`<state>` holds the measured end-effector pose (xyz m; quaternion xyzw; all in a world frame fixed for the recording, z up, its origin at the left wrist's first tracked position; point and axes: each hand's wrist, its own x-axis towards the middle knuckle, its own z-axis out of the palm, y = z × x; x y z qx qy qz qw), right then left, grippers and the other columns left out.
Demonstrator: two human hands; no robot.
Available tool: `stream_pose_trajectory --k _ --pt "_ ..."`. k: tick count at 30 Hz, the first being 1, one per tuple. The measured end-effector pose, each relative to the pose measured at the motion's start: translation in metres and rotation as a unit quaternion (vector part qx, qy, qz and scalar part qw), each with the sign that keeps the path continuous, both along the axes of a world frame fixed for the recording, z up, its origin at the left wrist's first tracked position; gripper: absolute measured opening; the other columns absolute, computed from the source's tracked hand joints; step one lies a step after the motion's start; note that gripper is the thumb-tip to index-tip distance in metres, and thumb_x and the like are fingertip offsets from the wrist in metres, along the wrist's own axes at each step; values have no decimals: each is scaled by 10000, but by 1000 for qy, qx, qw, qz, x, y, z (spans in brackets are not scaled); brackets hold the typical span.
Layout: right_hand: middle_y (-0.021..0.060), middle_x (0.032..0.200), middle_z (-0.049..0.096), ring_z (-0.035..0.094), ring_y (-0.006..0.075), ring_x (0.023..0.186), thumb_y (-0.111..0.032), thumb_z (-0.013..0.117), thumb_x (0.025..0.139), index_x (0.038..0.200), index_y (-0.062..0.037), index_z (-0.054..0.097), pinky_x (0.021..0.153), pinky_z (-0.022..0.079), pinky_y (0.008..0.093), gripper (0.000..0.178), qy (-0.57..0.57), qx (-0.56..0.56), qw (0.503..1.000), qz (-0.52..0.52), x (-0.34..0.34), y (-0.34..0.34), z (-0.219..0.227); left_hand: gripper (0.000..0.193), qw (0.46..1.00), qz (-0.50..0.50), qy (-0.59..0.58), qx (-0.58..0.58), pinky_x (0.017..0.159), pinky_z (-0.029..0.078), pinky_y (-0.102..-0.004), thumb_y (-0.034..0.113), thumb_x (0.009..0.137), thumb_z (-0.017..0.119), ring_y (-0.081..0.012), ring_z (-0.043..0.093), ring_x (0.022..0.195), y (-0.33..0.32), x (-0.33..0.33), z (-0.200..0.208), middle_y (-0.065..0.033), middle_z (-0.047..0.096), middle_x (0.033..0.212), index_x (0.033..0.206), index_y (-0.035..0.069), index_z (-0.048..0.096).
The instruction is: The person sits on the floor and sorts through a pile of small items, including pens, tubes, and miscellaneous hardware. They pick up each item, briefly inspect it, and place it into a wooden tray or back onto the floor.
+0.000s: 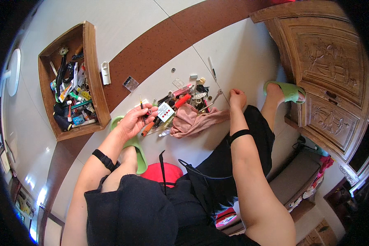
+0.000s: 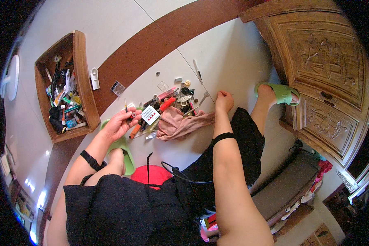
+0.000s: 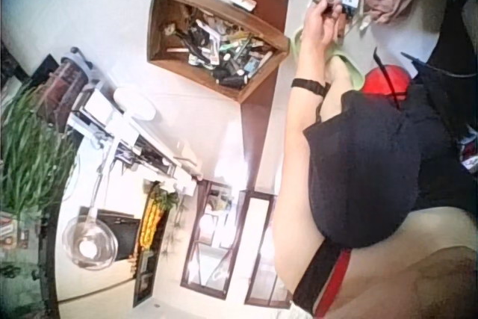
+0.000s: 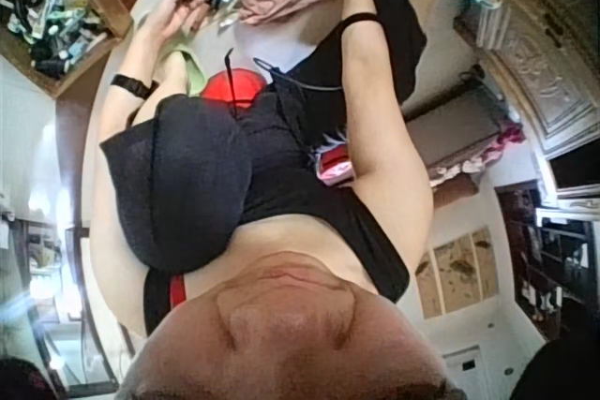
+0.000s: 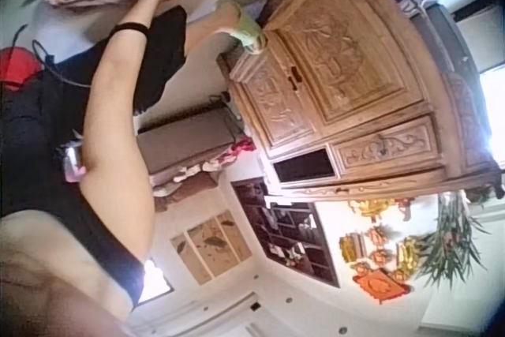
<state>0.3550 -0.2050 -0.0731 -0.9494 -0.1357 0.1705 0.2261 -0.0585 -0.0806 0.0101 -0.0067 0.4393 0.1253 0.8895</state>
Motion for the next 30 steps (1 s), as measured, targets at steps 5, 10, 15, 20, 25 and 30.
stream_pose_trajectory --k 5,10,15,20,25,30 --pt "49 679 617 559 125 558 -78 654 748 779 -4 636 525 455 245 82 150 20 988 -26 15 -1 -13 202 1000 -19 -6 -5 791 569 -288 60 938 457 -217 627 977 -4 5 -1 -179 568 1156 1128 2 494" --pt "66 676 649 605 141 586 -125 654 727 822 -5 669 538 478 268 154 225 51 972 -54 -16 8 4 209 999 -34 -1 -9 780 566 -280 78 949 448 -214 627 971 -8 9 -7 -171 565 1158 1138 3 493" --pt "-8 706 598 520 59 582 -121 654 821 868 -70 642 515 429 199 70 358 184 914 -48 -124 30 43 220 999 -28 -28 -9 798 548 -294 122 959 451 -221 618 987 -9 9 -9 -165 570 1148 1134 0 508" --pt "-22 760 620 526 31 611 -119 654 839 961 -55 651 537 422 174 138 522 170 827 125 -232 19 74 249 998 -28 -50 -18 785 539 -290 168 967 450 -211 623 950 -12 12 -9 -136 589 1076 1139 0 515" --pt "116 957 640 622 192 829 -93 615 799 1073 -41 631 766 494 295 279 244 167 952 84 -192 35 53 231 997 -55 -52 -9 693 541 -220 141 957 473 -131 621 809 -15 3 -9 -62 600 937 1141 9 518" --pt "165 1058 559 542 308 976 -106 636 758 1100 -59 621 900 432 389 345 18 44 950 308 -188 44 49 211 998 -59 -12 -5 629 528 -179 117 953 475 -95 587 734 -16 -7 -8 -31 589 865 1136 22 522"
